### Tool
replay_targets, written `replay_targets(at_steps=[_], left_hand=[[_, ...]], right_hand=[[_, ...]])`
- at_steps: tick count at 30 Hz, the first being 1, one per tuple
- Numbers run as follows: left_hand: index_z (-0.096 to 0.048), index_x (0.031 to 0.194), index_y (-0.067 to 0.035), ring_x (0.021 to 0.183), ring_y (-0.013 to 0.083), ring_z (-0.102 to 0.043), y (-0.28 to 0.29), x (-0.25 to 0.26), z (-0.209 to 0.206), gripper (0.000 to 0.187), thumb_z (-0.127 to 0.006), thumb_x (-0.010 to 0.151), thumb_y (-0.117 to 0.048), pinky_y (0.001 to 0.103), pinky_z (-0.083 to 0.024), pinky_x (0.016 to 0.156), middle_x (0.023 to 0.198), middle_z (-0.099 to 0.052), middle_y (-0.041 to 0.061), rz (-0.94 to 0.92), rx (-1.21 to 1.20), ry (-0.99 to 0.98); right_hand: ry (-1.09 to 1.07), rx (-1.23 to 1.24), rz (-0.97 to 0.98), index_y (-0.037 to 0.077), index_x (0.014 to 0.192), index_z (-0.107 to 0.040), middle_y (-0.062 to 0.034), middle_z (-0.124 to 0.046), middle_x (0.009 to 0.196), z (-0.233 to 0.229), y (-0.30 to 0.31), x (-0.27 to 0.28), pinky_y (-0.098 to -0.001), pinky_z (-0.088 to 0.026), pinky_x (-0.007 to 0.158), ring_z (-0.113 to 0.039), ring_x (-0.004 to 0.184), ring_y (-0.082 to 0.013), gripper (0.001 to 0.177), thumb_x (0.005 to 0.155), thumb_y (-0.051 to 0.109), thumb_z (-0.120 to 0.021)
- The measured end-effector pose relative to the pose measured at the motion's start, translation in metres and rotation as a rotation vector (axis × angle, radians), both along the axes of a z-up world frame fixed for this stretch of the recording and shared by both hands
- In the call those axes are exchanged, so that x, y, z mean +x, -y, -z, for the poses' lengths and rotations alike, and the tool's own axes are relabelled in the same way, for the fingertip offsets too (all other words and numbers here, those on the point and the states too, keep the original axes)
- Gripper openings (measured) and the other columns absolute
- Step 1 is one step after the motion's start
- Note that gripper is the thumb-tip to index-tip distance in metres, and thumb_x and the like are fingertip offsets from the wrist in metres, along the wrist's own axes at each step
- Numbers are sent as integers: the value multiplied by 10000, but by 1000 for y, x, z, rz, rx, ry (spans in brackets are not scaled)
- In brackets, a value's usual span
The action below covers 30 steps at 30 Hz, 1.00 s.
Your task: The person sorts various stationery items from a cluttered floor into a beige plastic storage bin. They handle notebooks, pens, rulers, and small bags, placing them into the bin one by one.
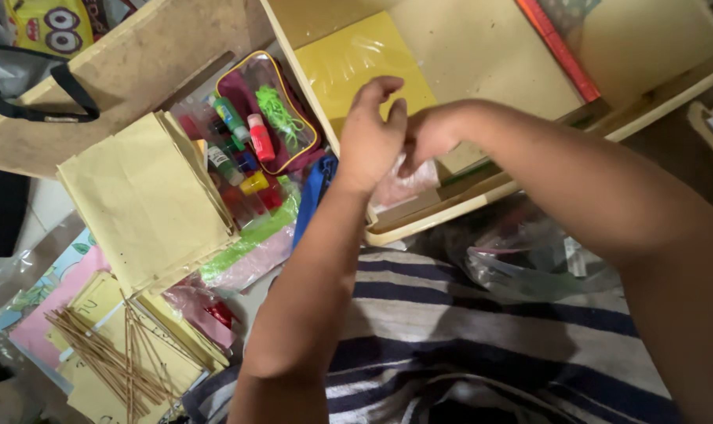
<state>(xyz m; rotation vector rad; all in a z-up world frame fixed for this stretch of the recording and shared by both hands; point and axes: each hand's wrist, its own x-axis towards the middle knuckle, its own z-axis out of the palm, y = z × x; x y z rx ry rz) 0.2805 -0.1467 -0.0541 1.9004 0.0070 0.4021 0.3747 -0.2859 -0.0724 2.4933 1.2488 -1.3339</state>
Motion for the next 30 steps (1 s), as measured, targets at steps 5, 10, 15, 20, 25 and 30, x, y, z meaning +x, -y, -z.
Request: replay_targets(at_steps=[5, 10, 15, 20, 25, 30], left_hand=[[-667, 1160, -49, 1168, 369, -651, 5, -9, -10, 235, -620, 932, -76, 405, -519, 1018, 1222, -677, 178, 7, 60, 31], [-682, 1135, -62, 1159, 370, -654, 8, -9, -9, 228, -587, 927, -55, 424, -523, 1025, 1209, -689, 153, 25, 130, -17], [-694, 1068, -54, 1139, 398, -628, 8, -8, -4, 293, -616, 787, -31, 462, -496, 998, 1176, -674, 180, 39, 285, 62], [-694, 1073, -43, 1092, 397, -659, 12, -6, 0, 265, -600, 826, -45, 450, -527, 966, 1141, -697, 192, 43, 212, 14], [-695, 1073, -25, 1011, 399, -688, 9, -6, -2, 210, -606, 887, -66, 442, -550, 901, 1078, -719, 218, 60, 170, -45], [-711, 1085, -36, 983, 307, -736, 9, -4, -2, 200, -611, 923, -98, 378, -576, 896, 1050, -761, 171, 24, 36, 56]], right_hand=[[-155, 71, 116, 110, 1238, -730, -127, -721, 1238, 40, -11, -27, -383, -491, 1014, -655, 1130, -290, 563, 818, 481, -788], [-172, 144, 208, 122, 1224, -725, -124, -714, 1238, 79, -1, -17, -388, -486, 1011, -626, 1144, -262, 500, 817, 403, -801], [-107, 470, 260, 79, 1131, -763, -139, -749, 1195, 109, 5, -7, -388, -545, 965, -678, 1101, -259, 375, 822, 291, -765], [-56, 245, 285, 85, 1118, -755, -146, -733, 1146, 92, 3, -15, -395, -518, 964, -648, 1077, -267, 491, 718, 337, -887], [-86, 142, 252, 89, 1111, -756, -148, -745, 1113, 44, -5, -21, -400, -527, 937, -665, 1035, -263, 435, 784, 369, -822], [-47, 206, 332, 41, 1086, -778, -172, -789, 1064, -3, -2, -23, -409, -548, 887, -708, 951, -284, 423, 873, 404, -732]])
